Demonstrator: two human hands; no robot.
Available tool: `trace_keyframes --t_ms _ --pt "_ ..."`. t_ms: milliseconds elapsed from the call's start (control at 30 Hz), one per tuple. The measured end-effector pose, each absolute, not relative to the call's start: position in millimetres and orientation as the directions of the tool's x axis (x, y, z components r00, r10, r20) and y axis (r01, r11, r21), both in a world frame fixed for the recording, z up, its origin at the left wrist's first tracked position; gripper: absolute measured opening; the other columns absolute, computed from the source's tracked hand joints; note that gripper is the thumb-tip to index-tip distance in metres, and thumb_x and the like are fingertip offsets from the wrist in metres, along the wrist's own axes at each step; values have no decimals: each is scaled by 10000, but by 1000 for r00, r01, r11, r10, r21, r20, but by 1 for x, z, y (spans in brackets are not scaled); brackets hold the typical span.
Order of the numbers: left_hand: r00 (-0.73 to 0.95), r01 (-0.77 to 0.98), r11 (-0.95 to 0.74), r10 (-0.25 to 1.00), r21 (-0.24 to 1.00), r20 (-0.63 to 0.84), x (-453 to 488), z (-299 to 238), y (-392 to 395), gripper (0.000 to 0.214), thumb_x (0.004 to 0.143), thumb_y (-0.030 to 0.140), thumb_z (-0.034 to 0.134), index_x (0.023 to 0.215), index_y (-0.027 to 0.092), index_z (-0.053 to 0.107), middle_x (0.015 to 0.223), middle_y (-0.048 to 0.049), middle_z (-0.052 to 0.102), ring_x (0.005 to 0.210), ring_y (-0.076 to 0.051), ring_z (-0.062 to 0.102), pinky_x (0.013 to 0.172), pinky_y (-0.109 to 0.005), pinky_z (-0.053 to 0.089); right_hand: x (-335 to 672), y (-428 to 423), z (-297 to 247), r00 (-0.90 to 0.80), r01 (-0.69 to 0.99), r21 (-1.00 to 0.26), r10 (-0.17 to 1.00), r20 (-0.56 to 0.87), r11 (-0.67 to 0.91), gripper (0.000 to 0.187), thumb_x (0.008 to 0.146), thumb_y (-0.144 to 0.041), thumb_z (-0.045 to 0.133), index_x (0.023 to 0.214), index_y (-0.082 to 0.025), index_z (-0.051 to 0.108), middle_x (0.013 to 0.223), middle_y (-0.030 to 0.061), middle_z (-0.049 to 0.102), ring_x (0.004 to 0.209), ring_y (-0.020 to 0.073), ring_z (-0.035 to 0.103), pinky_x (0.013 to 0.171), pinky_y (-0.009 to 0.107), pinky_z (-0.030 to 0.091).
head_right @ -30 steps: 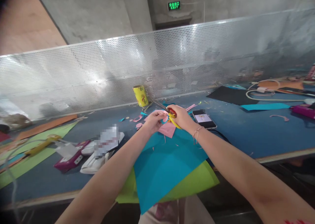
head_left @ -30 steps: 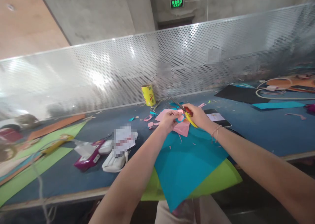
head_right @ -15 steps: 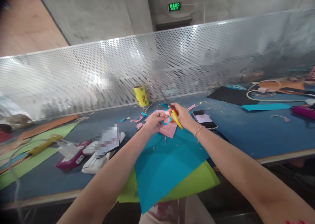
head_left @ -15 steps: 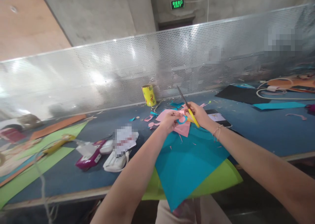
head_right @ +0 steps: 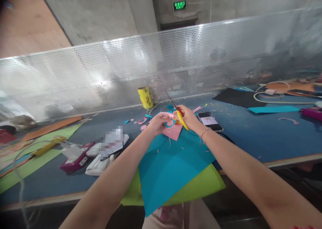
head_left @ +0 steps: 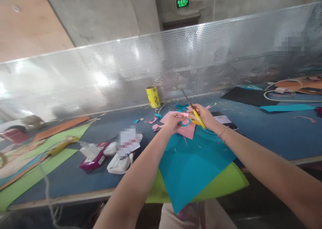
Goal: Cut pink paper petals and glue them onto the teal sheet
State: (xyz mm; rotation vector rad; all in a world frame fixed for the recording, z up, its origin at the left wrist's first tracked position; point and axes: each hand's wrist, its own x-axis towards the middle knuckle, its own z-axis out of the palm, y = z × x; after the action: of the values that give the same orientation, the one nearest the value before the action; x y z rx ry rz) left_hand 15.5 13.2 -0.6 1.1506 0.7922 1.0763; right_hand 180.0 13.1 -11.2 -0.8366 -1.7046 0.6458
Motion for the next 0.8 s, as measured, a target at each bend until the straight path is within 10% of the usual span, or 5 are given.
trace_keyframes --t_ms 533,800 --pt "142 -13 -65 988 998 67 8 3 17 282 480 98 666 725 169 546 539 36 500 487 -76 459 471 -204 327 192 15 -4 -107 441 -713 821 561 545 342 701 -252 600 1025 -182 518 914 62 648 821 197 624 727 335 491" --pt "-195 209 -75 974 975 116 -13 4 35 518 482 86 638 961 210 483 632 30 523 537 -119 503 517 -229 371 200 9 1 -120 900 -354 923 365 256 244 756 -291 561 942 -134 576 909 150 658 827 254 618 645 281 425"
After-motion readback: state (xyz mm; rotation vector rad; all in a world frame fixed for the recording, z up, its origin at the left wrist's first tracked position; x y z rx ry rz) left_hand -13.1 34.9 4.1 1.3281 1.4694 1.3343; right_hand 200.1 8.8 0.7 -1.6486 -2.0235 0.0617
